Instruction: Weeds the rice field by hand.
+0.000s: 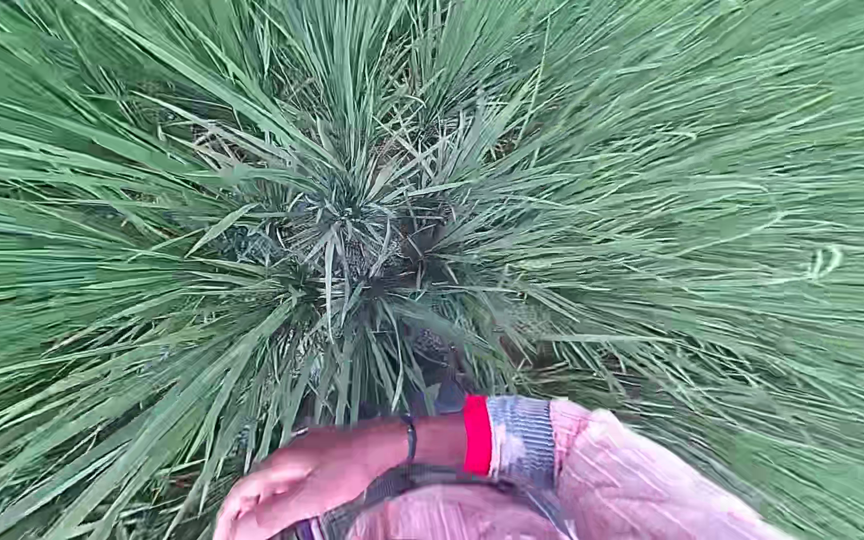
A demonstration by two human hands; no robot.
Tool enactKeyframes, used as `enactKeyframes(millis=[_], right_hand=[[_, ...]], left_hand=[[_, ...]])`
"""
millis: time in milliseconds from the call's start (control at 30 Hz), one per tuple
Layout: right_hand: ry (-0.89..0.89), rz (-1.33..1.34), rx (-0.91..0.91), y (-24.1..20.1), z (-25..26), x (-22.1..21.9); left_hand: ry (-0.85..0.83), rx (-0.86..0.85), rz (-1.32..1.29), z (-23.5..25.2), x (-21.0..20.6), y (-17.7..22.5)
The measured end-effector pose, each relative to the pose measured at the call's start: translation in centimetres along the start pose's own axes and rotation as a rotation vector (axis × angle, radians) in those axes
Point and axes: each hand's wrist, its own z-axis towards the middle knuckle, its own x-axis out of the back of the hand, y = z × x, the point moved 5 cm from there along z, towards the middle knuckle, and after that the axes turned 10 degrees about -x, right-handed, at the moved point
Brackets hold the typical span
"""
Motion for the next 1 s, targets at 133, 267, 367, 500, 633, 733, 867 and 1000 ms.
enactKeyframes(millis=[133, 267, 367, 500, 633, 733, 867, 1000], right_hand=[[0.518, 0.067, 0.131, -0.2, -6.8, 5.4], [1.019, 0.186, 0.186, 2.8, -16.3, 4.0], [1.443, 0.232, 0.283, 5.2, -25.0, -1.0], [2.008, 0.223, 0.224, 6.6, -35.2, -9.5], [2.287, 0.162, 0.293, 5.4, -40.8, -17.4], [2.405, 0.157, 0.316, 6.4, -42.2, -21.0], [2.467, 0.236, 0.276, 8.5, -43.1, -24.6], [2.462, 0.219, 0.348, 11.2, -46.0, -25.3]], left_hand=[[-0.307, -0.002, 0.03, 1.8, 1.7, -19.6], [-0.681, -0.014, 0.239, 4.7, 2.9, -16.9], [-0.933, -0.067, 0.35, 6.5, 1.2, -14.3], [-1.142, -0.195, 0.566, 8.1, -3.5, -6.7], [-1.141, -0.522, 0.197, 8.5, -4.9, 3.6], [-1.341, -0.628, -0.316, 10.2, -6.6, 10.7], [-1.395, -0.891, -0.425, 11.7, -10.9, 20.6], [-1.295, -0.907, -0.29, 14.4, -16.8, 28.2]])
